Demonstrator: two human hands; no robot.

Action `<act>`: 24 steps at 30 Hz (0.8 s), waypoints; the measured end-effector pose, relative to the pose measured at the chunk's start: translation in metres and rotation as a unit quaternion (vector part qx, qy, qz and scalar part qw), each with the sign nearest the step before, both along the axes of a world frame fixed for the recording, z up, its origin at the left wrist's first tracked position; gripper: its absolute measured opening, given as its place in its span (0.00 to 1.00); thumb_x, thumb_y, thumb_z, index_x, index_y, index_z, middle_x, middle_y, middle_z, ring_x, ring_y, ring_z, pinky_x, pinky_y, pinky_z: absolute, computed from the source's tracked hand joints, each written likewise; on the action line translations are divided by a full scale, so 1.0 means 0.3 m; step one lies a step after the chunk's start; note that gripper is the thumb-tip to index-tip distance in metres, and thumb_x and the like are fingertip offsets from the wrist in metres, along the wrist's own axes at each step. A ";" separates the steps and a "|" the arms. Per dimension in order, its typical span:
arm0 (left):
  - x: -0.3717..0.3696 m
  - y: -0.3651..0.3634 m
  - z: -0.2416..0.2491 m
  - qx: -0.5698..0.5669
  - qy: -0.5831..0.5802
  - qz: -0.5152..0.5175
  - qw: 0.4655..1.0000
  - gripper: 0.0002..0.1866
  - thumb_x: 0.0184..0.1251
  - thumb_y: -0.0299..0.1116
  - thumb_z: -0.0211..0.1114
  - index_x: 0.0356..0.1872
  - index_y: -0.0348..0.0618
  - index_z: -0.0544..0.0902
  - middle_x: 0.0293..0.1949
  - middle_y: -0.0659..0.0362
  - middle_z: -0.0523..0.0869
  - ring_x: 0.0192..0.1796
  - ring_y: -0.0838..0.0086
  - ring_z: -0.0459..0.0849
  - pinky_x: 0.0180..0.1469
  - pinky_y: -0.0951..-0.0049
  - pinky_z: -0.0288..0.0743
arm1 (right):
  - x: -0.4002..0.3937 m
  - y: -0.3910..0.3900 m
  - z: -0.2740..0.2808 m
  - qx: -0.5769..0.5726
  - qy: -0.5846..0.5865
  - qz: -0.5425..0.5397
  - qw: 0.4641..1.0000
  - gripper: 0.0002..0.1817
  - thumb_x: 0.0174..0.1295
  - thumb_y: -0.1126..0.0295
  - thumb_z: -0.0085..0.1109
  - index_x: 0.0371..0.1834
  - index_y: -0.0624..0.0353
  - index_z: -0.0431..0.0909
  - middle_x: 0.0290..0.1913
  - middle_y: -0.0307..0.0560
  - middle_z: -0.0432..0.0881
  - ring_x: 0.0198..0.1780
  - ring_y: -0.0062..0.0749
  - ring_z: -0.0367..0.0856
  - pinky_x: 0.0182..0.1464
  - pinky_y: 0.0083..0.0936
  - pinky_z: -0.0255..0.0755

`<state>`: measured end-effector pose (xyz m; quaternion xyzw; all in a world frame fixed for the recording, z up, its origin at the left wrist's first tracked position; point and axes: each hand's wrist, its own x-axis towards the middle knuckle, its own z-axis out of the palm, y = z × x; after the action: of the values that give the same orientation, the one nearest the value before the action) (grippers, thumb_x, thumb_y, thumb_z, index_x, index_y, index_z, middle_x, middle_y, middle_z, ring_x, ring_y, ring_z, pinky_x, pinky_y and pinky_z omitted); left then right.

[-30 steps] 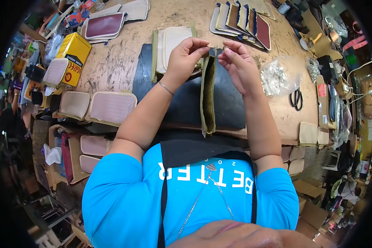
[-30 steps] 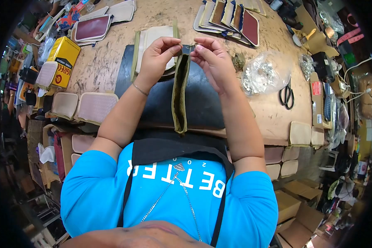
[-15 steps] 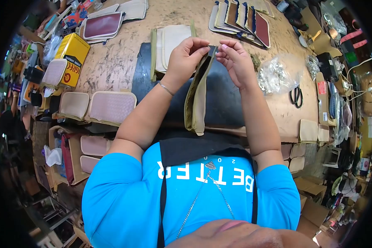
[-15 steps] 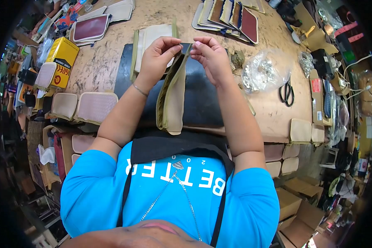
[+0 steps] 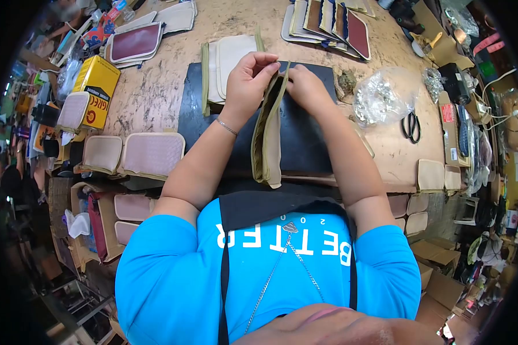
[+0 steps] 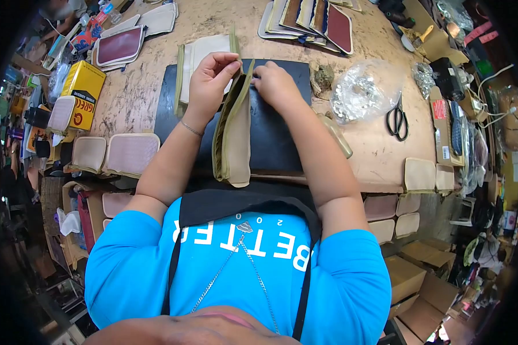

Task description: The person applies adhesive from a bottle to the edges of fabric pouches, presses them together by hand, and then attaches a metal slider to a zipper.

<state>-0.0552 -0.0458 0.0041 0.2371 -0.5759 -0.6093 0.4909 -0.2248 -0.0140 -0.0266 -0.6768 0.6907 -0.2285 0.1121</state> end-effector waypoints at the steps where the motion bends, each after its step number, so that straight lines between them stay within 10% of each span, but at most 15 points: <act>1: -0.002 0.001 0.000 -0.002 -0.002 -0.001 1.000 0.09 0.68 0.24 0.64 0.48 0.37 0.80 0.40 0.61 0.85 0.42 0.81 0.82 0.49 0.80 0.76 | 0.015 -0.004 -0.010 -0.010 0.023 -0.004 1.000 0.11 0.60 0.66 0.61 0.42 0.58 0.83 0.42 0.56 0.80 0.49 0.53 0.79 0.52 0.42 0.74; 10: -0.001 0.001 -0.001 -0.012 -0.007 0.004 1.000 0.09 0.68 0.23 0.64 0.47 0.37 0.80 0.41 0.61 0.85 0.43 0.82 0.82 0.49 0.81 0.76 | -0.021 0.021 0.008 -0.155 -0.085 -0.014 0.984 0.12 0.57 0.68 0.65 0.42 0.61 0.83 0.38 0.52 0.80 0.43 0.46 0.81 0.46 0.35 0.76; 14: -0.006 0.004 0.017 -0.027 -0.039 0.012 0.999 0.09 0.68 0.23 0.64 0.47 0.38 0.80 0.41 0.62 0.85 0.43 0.82 0.82 0.48 0.82 0.76 | -0.028 0.079 0.162 -0.207 -0.435 -0.037 0.875 0.10 0.62 0.73 0.65 0.46 0.63 0.83 0.39 0.40 0.84 0.41 0.20 0.82 0.45 0.18 0.74; 24: -0.048 0.020 0.041 -0.079 -0.050 0.017 0.995 0.08 0.66 0.23 0.65 0.46 0.37 0.82 0.37 0.61 0.86 0.40 0.81 0.84 0.45 0.80 0.78 | 0.003 0.138 0.262 -0.160 -0.444 -0.009 0.882 0.08 0.61 0.73 0.67 0.42 0.62 0.83 0.36 0.38 0.85 0.38 0.16 0.80 0.43 0.15 0.74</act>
<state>-0.0695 -0.0396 0.0166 0.2377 -0.6421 -0.5408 0.4886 -0.2238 0.0273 0.0520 -0.5072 0.5287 -0.6135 0.2947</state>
